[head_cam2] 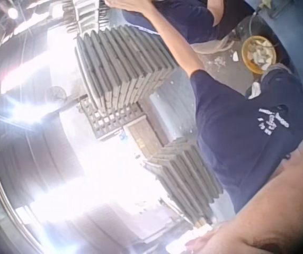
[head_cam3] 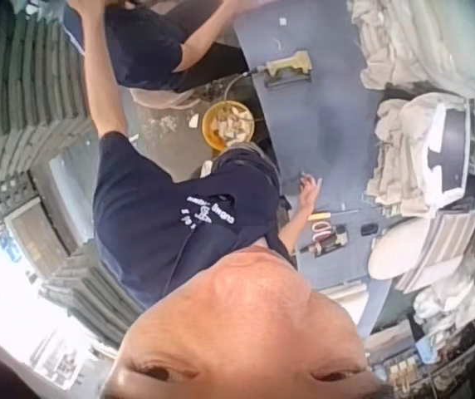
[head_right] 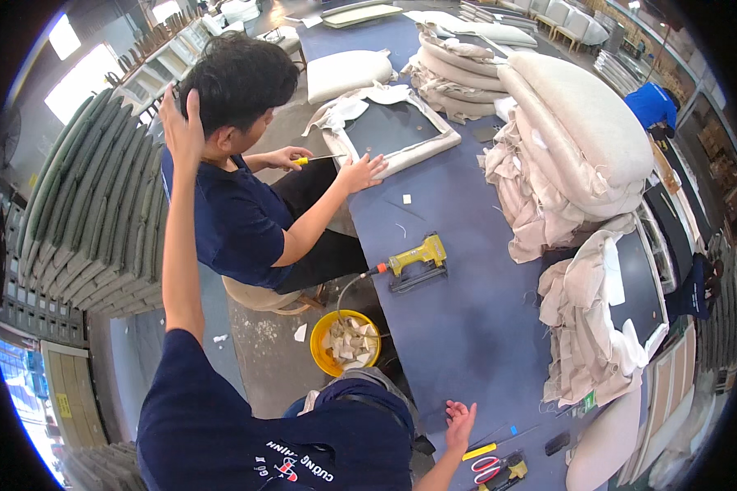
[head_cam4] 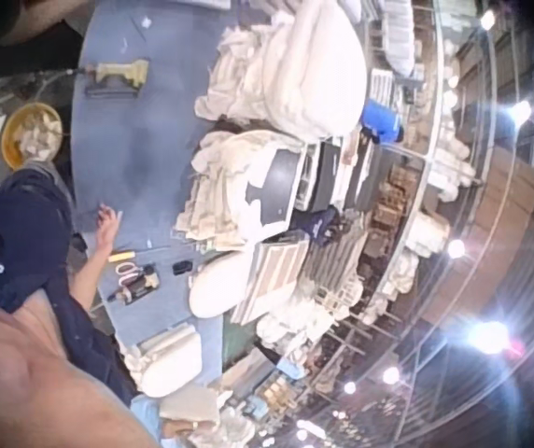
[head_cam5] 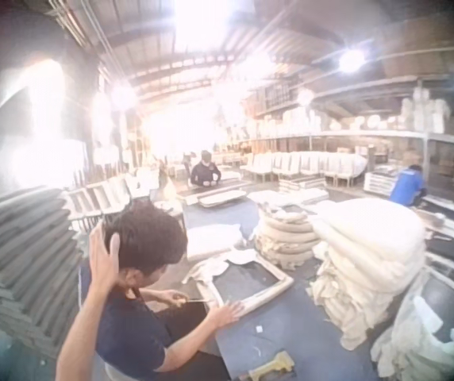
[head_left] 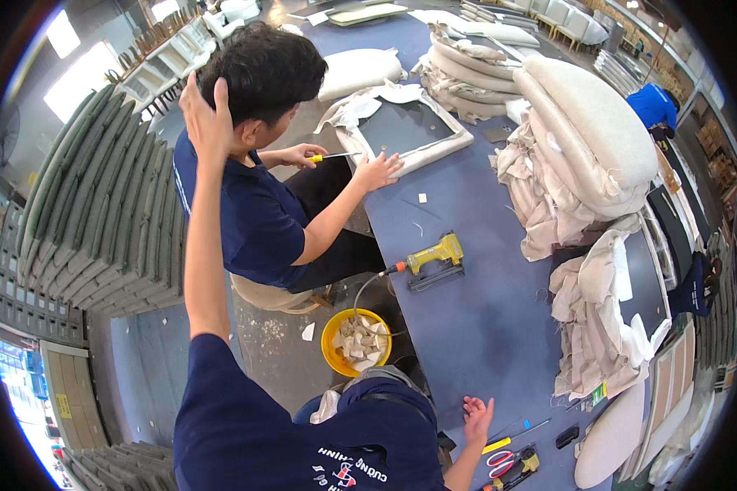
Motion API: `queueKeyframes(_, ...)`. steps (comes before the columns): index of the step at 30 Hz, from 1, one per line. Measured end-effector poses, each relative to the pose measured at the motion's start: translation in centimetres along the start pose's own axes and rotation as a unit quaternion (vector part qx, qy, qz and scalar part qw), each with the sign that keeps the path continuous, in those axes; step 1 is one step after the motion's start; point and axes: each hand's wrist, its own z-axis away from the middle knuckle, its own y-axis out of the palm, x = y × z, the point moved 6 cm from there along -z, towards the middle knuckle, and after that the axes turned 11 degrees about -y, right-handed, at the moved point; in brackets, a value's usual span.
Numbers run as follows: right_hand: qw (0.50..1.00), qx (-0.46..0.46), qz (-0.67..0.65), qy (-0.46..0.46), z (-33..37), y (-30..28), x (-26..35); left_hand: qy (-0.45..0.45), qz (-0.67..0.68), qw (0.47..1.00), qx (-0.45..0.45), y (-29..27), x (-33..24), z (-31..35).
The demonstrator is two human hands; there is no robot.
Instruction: The person staples fabric onto chair cushions using a pneumatic staple gun, trims excess fabric with scissors, and uses a screwdriver to adjust the cushion frame. The person handles multiple cushions, flipping them to work on different sides.
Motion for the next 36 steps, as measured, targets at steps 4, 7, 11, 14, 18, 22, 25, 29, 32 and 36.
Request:
queueKeyframes(4,0.999,0.01,-0.034,-0.02,0.6,0.0,0.7,-0.029,0.002,0.988,0.152,7.5,1.6,-3.2)
queueKeyframes(7,0.998,0.008,-0.052,-0.034,0.5,0.1,0.1,0.072,0.081,0.98,0.165,6.6,0.5,-3.3)
queueKeyframes(11,0.996,0.002,-0.078,-0.041,1.1,-0.6,-0.6,-0.036,0.123,0.969,0.21,9.5,2.4,-2.4)
queueKeyframes(14,0.997,0.022,-0.077,-0.025,0.5,-0.3,-0.6,0.051,0.167,0.95,0.257,7.4,4.1,-4.4)
queueKeyframes(18,0.996,0.053,-0.073,0.023,0.0,-1.0,-0.1,-0.026,0.132,0.957,0.258,10.4,4.9,-4.0)
queueKeyframes(22,0.998,0.039,-0.038,0.037,0.7,-0.9,1.5,0.262,0.042,0.957,0.114,4.4,-10.3,9.2)
queueKeyframes(25,0.998,-0.011,-0.047,-0.042,-1.1,-0.9,4.7,0.114,0.266,0.893,0.345,7.1,-14.9,27.5)
queueKeyframes(29,0.962,-0.02,-0.184,-0.199,-3.2,1.2,15.8,0.322,0.286,0.642,0.634,10.5,-17.7,55.9)
queueKeyframes(32,0.922,-0.068,-0.205,-0.32,-4.5,1.4,25.4,0.42,0.283,0.56,0.655,12.1,-18.3,65.2)
queueKeyframes(36,0.863,-0.111,-0.306,-0.386,-6.6,-0.1,33.3,0.438,0.308,0.543,0.647,14.4,-19.5,67.2)
